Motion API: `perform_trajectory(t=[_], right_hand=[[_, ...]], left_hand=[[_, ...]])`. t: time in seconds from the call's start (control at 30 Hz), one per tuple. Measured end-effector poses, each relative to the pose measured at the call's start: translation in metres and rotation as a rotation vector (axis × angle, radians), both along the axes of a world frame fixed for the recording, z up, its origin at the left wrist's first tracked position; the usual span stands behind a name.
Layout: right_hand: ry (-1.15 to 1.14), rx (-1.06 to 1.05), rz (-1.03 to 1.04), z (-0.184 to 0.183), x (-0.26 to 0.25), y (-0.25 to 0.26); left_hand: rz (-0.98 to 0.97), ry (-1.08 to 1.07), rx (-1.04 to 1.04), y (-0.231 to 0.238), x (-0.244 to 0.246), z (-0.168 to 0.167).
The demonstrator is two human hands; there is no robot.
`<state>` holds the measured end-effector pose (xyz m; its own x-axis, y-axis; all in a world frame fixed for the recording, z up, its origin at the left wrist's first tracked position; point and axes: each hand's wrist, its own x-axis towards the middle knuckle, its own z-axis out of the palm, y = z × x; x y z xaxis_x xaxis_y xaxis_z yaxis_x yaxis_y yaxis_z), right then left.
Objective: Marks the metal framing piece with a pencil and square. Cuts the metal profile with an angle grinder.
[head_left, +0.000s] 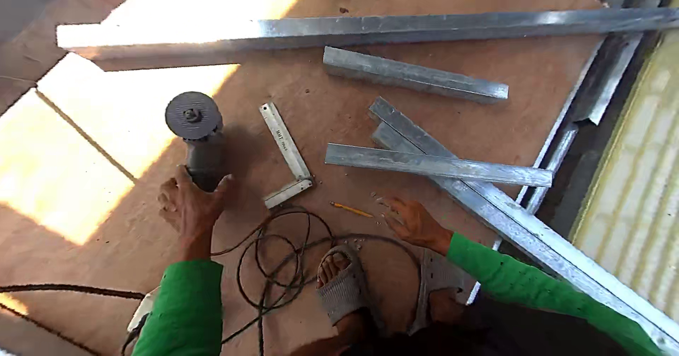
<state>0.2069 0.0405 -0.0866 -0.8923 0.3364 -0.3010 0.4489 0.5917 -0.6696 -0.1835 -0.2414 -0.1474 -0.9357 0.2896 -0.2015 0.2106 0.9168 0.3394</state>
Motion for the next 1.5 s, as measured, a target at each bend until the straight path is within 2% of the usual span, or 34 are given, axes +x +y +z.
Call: perform_trajectory(t=[0.1,0.17,0.27,0.33,0.47,0.57,0.63,0.7,0.73,0.8,0.9,0.97,1.0,1.1,1.17,1.23,1.3,1.37,1.5], right_hand=[[0.132,0.536,-0.057,-0.004,0.019,0.038],[-0.023,0.708,-0.017,-0.003,0.022,0.071],[-0.32,0.571,0.06,0.004,0.013,0.111],[-0.35,0.513,0.109,0.007,0.008,0.124],[-0.301,0.488,0.105,0.007,0.001,0.133],[-0.28,0.466,0.071,0.005,-0.003,0.135],[-0.201,0.451,0.011,0.01,0.0,0.129],[0.018,0.389,-0.092,0.028,0.0,0.115],[0.16,0.251,-0.159,0.043,-0.002,0.104],[0.38,-0.211,-0.233,0.077,-0.009,0.081],[0.558,-0.884,-0.35,0.118,-0.012,0.06],[0.695,-1.132,-0.647,0.13,-0.005,0.06],[0.726,-1.154,-0.818,0.13,0.003,0.066],[0.779,-1.07,-1.091,0.116,0.047,0.088],[0.826,-1.022,-1.169,0.113,0.08,0.107],[0.872,-0.912,-1.206,0.11,0.115,0.119],[0.9,-0.745,-1.264,0.104,0.139,0.129],[0.917,-0.625,-1.371,0.099,0.149,0.137],[0.872,-0.595,-1.459,0.092,0.157,0.139]], left_hand=[[0.05,-0.101,-0.036,-0.003,-0.026,-0.012],[0.096,-0.13,-0.019,-0.001,-0.025,-0.009],[0.146,-0.117,0.117,0.003,-0.016,0.006],[0.139,-0.085,0.244,0.001,-0.008,0.028],[0.032,-0.049,0.449,0.019,0.021,0.115],[-0.024,-0.183,0.646,0.045,0.05,0.17],[-0.111,-0.266,0.702,0.065,0.071,0.197],[-0.257,-0.319,0.676,0.092,0.1,0.223],[-0.335,-0.341,0.637,0.108,0.115,0.233],[-0.444,-0.367,0.513,0.144,0.147,0.244],[-0.603,-0.39,0.352,0.208,0.201,0.238],[-0.731,-0.407,0.279,0.246,0.239,0.225],[-0.785,-0.408,0.273,0.262,0.259,0.216],[-0.885,-0.436,0.357,0.298,0.317,0.192],[-0.971,-0.444,0.403,0.31,0.346,0.177],[-1.043,-0.484,0.35,0.313,0.365,0.161],[-1.047,-0.638,0.277,0.315,0.376,0.149],[-1.012,-0.784,0.301,0.321,0.389,0.144],[-0.937,-0.843,0.325,0.329,0.417,0.144]])
